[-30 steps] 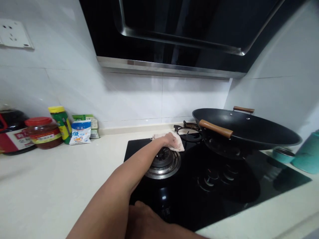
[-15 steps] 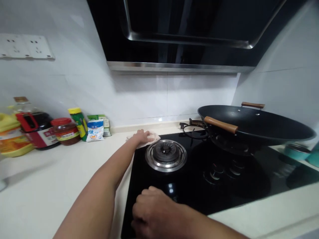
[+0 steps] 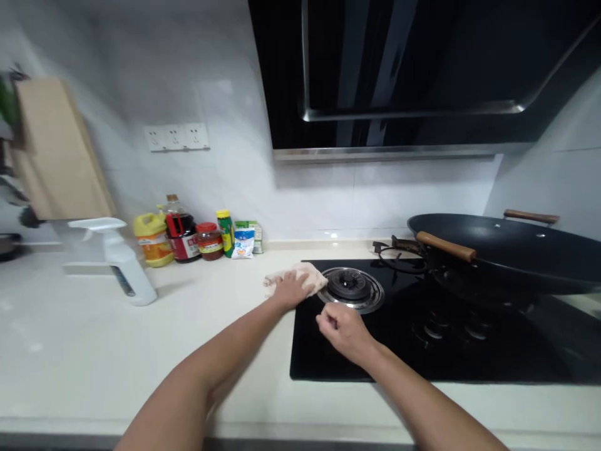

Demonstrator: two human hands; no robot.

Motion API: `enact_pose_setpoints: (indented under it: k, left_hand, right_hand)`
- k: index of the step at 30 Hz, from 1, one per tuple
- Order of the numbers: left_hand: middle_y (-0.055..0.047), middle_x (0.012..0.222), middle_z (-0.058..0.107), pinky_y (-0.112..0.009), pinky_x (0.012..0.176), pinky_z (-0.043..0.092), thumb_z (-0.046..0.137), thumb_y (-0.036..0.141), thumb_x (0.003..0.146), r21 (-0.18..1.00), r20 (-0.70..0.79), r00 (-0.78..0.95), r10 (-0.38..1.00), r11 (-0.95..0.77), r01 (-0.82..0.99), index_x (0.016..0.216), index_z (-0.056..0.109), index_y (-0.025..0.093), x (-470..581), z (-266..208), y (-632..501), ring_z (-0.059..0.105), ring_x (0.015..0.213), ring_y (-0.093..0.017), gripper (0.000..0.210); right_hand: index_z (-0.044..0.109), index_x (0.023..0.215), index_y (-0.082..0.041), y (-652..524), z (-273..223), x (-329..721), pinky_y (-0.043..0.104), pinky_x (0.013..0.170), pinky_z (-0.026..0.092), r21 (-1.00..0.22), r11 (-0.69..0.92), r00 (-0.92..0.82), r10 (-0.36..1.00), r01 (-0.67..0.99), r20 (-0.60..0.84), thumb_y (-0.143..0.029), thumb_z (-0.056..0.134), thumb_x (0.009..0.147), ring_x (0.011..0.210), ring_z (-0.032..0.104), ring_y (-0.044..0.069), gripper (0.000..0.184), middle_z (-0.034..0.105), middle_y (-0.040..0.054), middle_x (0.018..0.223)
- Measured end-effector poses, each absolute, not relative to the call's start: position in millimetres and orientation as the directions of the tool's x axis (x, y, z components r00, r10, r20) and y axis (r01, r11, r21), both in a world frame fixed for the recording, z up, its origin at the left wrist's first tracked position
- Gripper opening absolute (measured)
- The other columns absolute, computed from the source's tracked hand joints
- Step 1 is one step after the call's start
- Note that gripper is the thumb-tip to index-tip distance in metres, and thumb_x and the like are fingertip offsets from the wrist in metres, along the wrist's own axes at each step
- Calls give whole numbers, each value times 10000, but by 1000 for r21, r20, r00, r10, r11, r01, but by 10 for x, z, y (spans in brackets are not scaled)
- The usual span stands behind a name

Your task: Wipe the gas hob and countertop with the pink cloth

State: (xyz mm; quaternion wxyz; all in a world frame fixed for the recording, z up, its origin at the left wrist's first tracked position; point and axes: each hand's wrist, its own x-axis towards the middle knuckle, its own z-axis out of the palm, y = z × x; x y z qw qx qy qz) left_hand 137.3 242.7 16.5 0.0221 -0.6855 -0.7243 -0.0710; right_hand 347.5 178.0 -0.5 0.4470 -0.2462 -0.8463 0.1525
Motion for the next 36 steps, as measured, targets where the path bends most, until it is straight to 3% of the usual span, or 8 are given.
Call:
enact_pose_setpoints:
  k: [4,11,17,21,29,36]
  left_hand:
    - [-138,1648,348,-644,1181,244,307,618,1011,45,115,2,993,-8,999,1576,362,298,1485,168,1720,281,1516,-377,651]
    - [-138,1695,239,-656,1207,191,237,657,1011,66,72,168,983,-173,983,1602,314,318,1492,105,427,207,1554,-380,686]
    - [-113,1697,200,-679,1211,156,341,681,989,109,-47,258,965,-252,962,1592,317,375,1319,267,-154,184,1562,-361,677]
    - [-102,1702,175,-683,1211,128,380,700,969,92,-59,229,972,-223,970,1588,315,386,1199,282,5,170,1568,-345,698]
    - [-66,1698,262,-671,1199,164,325,587,1017,39,64,76,995,-79,996,1553,392,368,910,96,1101,219,1554,-318,583]
    - [-47,1692,278,-671,1178,198,310,536,1010,60,100,-14,995,8,998,1539,399,382,796,47,2297,215,1539,-333,558]
  right_hand:
    - [398,635,-222,1897,-79,3493,268,576,276,-527,781,-362,623,336,693,-339,508,922,555,397,105,329,444,-46,589]
    - [423,662,-226,1865,-137,3579,267,592,297,-468,812,-373,579,349,725,-387,515,945,558,418,110,338,470,-48,595]
    - [420,659,-225,1799,-159,3604,270,594,294,-405,834,-454,547,375,703,-365,509,951,558,431,108,336,484,-47,602]
    - [439,665,-220,1765,-150,3590,272,594,288,-376,845,-471,527,379,708,-347,508,959,567,432,108,328,494,-43,613]
    - [408,670,-215,1711,-97,3516,266,592,270,-350,868,-525,492,352,694,-299,505,968,579,416,100,325,480,-48,627]
    - [376,695,-215,1591,-67,3447,269,625,274,-207,915,-652,394,347,647,-199,510,944,609,410,104,284,490,-47,653]
